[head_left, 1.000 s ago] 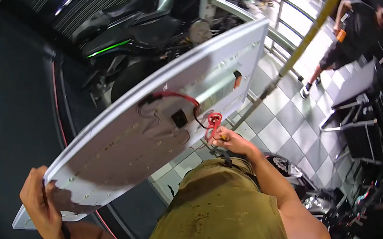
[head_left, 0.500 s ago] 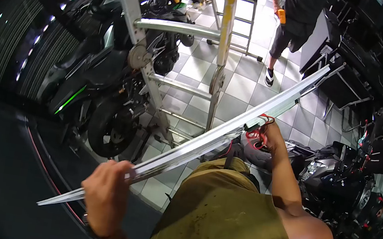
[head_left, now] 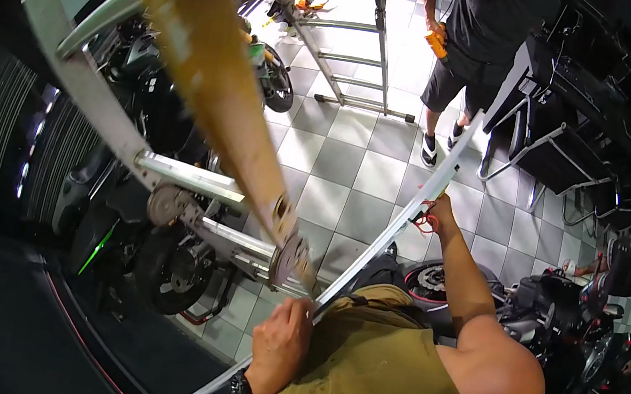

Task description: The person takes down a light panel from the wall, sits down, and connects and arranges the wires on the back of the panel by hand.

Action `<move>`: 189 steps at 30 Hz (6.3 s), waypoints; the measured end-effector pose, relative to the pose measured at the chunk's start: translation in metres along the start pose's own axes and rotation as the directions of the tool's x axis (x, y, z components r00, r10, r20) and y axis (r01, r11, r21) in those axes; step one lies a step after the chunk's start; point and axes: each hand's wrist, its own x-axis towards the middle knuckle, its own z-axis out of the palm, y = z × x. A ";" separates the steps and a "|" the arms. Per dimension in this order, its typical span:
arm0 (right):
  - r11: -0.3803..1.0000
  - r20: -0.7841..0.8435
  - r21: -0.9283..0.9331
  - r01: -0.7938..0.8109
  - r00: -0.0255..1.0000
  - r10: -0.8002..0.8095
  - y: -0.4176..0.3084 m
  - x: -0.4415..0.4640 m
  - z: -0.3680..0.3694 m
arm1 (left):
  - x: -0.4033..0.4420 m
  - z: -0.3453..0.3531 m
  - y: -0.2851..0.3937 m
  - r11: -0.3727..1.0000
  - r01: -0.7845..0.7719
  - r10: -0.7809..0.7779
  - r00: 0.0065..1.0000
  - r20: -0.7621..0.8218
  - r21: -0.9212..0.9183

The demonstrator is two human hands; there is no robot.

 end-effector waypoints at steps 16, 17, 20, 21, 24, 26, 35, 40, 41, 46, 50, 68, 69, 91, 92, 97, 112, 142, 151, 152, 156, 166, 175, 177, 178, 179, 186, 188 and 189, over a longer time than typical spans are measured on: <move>0.981 0.076 -0.190 -0.038 0.996 0.053 -0.123 0.158 0.032 | 0.175 0.057 0.040 0.987 0.066 -0.070 0.997 -0.024 -0.147; 0.980 0.064 -0.197 -0.038 0.997 0.051 -0.118 0.175 0.032 | 0.180 0.056 0.041 0.980 0.110 -0.111 0.994 0.003 -0.169; 0.976 0.081 -0.218 -0.016 0.996 0.034 -0.135 0.195 0.035 | 0.197 0.063 0.037 0.972 0.188 -0.187 0.982 0.022 -0.138; 0.980 0.086 -0.199 -0.004 0.996 0.021 -0.147 0.192 0.038 | 0.203 0.063 0.035 0.974 0.177 -0.176 0.984 0.019 -0.141; 0.979 0.050 -0.203 -0.012 0.998 0.023 -0.165 0.205 0.042 | 0.220 0.065 0.032 0.976 0.137 -0.145 0.989 -0.040 -0.171; 0.982 0.043 -0.190 0.017 0.999 -0.009 -0.174 0.209 0.046 | 0.230 0.065 0.029 0.981 0.069 -0.086 0.992 -0.088 -0.183; 0.966 0.022 -0.258 0.015 1.000 -0.010 -0.179 0.244 0.059 | 0.268 0.073 0.006 0.974 0.123 -0.132 0.990 -0.040 -0.191; 0.949 0.107 -0.308 0.073 0.993 -0.041 -0.193 0.256 0.067 | 0.291 0.074 0.008 0.952 0.127 -0.159 0.982 -0.098 -0.278; 0.951 0.132 -0.293 0.099 0.989 -0.062 -0.187 0.267 0.065 | 0.297 0.075 0.008 0.951 0.134 -0.167 0.981 -0.098 -0.279; 0.622 0.271 -0.558 0.549 0.829 -0.488 -0.192 0.314 0.044 | 0.339 0.087 0.021 0.978 0.142 -0.159 0.981 -0.107 -0.150; 0.495 0.355 -0.740 0.455 0.890 -0.287 -0.246 0.327 0.026 | 0.391 0.104 0.051 0.970 0.202 -0.210 0.977 -0.044 -0.133; 0.515 0.467 -0.669 0.535 0.842 -0.269 -0.419 0.449 -0.035 | 0.622 0.153 0.164 0.930 0.345 -0.354 0.933 -0.066 -0.126; 0.463 0.499 -0.677 0.572 0.819 -0.282 -0.425 0.457 -0.032 | 0.631 0.159 0.161 0.945 0.318 -0.324 0.943 -0.071 -0.081; 0.306 0.641 -0.744 0.595 0.763 0.076 -0.497 0.624 0.008 | 0.804 0.191 0.145 0.850 0.464 -0.480 0.877 -0.006 -0.251; 0.303 0.652 -0.733 0.609 0.756 0.058 -0.500 0.632 0.007 | 0.810 0.195 0.146 0.860 0.450 -0.472 0.880 -0.042 -0.243; 0.392 0.690 -0.683 0.616 0.721 0.069 -0.532 0.688 0.002 | 0.870 0.198 0.159 0.865 0.465 -0.485 0.871 -0.081 -0.187; 0.367 0.864 -0.462 0.807 0.504 -0.021 -0.643 0.840 0.043 | 1.045 0.216 0.182 0.794 0.585 -0.607 0.779 -0.157 -0.167; 0.802 0.801 -0.597 0.005 0.060 0.596 -0.647 0.973 0.488 | 1.338 0.126 -0.142 0.768 0.553 -0.600 0.798 -0.061 -0.323; -0.056 0.565 -0.801 0.596 0.784 0.256 -0.686 1.385 0.619 | 1.390 0.090 -0.204 0.746 0.640 -0.665 0.733 -0.141 -0.184; -0.081 0.585 -0.784 0.616 0.775 0.239 -0.670 1.430 0.628 | 1.399 0.085 -0.212 0.737 0.658 -0.675 0.726 -0.131 -0.154; -0.110 0.491 -0.836 0.537 0.823 0.285 -0.712 1.460 0.692 | 1.431 0.071 -0.232 0.677 0.719 -0.736 0.661 -0.148 -0.157; 0.006 0.670 0.594 0.805 -0.490 -0.558 -0.878 1.142 0.766 | 1.490 0.040 -0.304 0.720 0.682 -0.678 0.656 -0.332 -0.123; -0.013 0.477 0.711 0.703 -0.496 -0.725 -0.895 1.060 0.844 | 1.477 0.036 -0.400 0.660 0.718 -0.751 0.643 -0.150 -0.222; -0.035 0.483 0.708 0.706 -0.520 -0.704 -0.893 1.053 0.852 | 1.472 0.029 -0.423 0.651 0.726 -0.758 0.639 -0.135 -0.221; -0.048 0.486 0.707 0.706 -0.534 -0.692 -0.892 1.052 0.858 | 1.473 0.025 -0.436 0.647 0.729 -0.761 0.636 -0.129 -0.222; -0.061 0.489 0.705 0.707 -0.547 -0.679 -0.891 1.052 0.860 | 1.474 0.023 -0.447 0.644 0.731 -0.763 0.635 -0.122 -0.224; -0.196 0.469 0.733 0.651 -0.693 -0.548 -0.901 1.066 0.888 | 1.499 0.011 -0.481 0.668 0.700 -0.743 0.647 -0.171 -0.251; -0.245 0.454 0.740 0.627 -0.734 -0.505 -0.907 1.072 0.897 | 1.519 -0.009 -0.472 0.617 0.750 -0.781 0.620 -0.075 -0.238; -0.152 0.443 0.739 0.656 -0.644 -0.624 -0.890 1.073 0.899 | 1.514 -0.001 -0.480 0.642 0.734 -0.764 0.636 -0.108 -0.220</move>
